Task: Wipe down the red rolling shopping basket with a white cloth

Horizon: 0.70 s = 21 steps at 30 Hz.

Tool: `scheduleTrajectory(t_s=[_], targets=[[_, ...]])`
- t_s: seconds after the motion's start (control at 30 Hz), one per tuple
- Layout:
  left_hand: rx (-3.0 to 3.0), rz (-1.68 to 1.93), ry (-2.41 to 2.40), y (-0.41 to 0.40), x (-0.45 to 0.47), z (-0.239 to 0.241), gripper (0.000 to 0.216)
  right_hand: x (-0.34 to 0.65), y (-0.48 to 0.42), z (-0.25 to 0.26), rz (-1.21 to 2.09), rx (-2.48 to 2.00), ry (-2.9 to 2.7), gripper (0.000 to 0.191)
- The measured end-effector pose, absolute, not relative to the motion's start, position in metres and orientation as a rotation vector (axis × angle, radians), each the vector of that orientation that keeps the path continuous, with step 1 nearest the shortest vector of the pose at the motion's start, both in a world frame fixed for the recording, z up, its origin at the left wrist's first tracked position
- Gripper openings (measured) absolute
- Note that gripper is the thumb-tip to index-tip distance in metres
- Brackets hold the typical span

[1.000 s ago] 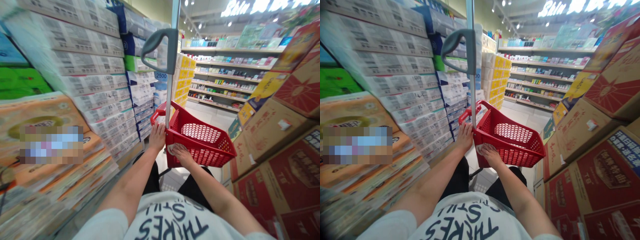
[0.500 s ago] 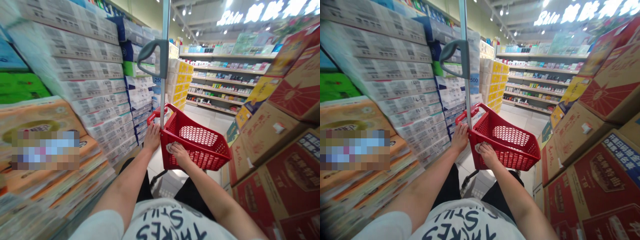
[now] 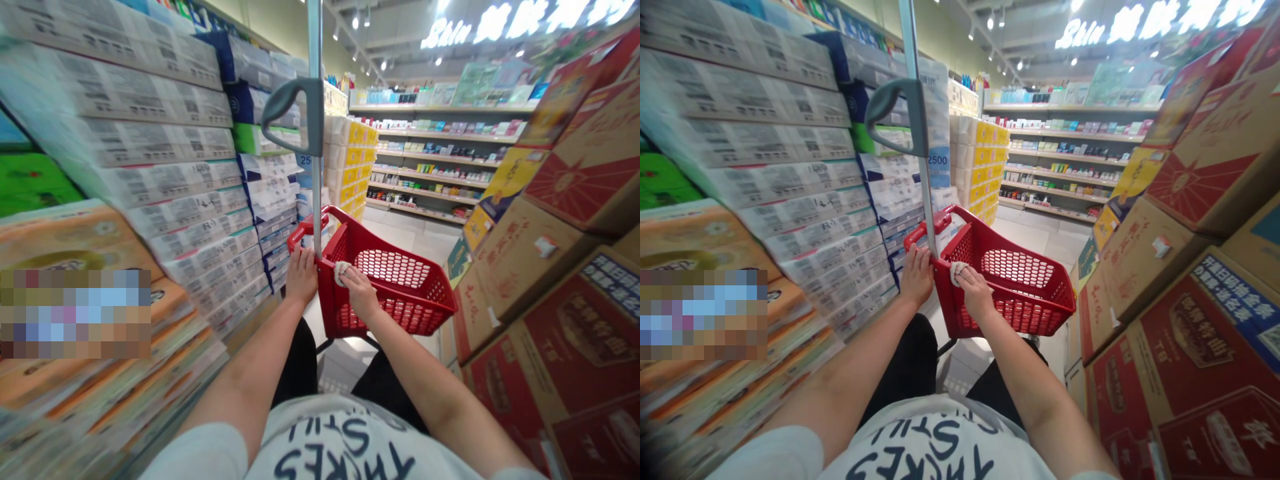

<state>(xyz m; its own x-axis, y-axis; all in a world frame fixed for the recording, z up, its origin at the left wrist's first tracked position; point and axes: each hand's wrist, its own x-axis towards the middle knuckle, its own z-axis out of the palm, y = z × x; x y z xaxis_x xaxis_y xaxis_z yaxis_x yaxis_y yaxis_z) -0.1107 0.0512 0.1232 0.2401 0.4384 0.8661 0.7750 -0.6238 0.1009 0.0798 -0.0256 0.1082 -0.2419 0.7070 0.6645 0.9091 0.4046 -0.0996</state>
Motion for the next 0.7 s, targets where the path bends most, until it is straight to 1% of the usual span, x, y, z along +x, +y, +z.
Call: scheduleTrajectory(t_s=[0.2,0.3,0.43,0.57,0.7], targets=[[-2.176,-1.344,-1.111,0.048,-0.108,0.124,0.038,0.1,-0.039,0.095,-0.477,-1.303,-1.969,0.045],[-2.183,-1.355,-1.12,0.047,-0.106,0.124,0.038,0.112,-0.045,0.089,-0.497,-1.35,-1.915,0.046],[-2.141,-1.398,-1.16,0.047,-0.102,0.123,0.038,0.097,-0.036,0.094,-0.434,-1.438,-1.892,0.04],[-2.151,-1.365,-1.139,0.046,-0.106,0.125,0.037,0.072,-0.022,0.102,-0.399,-1.333,-1.84,0.04],[-2.17,-1.331,-1.105,0.048,-0.114,0.125,0.037,0.08,-0.026,0.097,-0.449,-1.202,-1.841,0.039]])
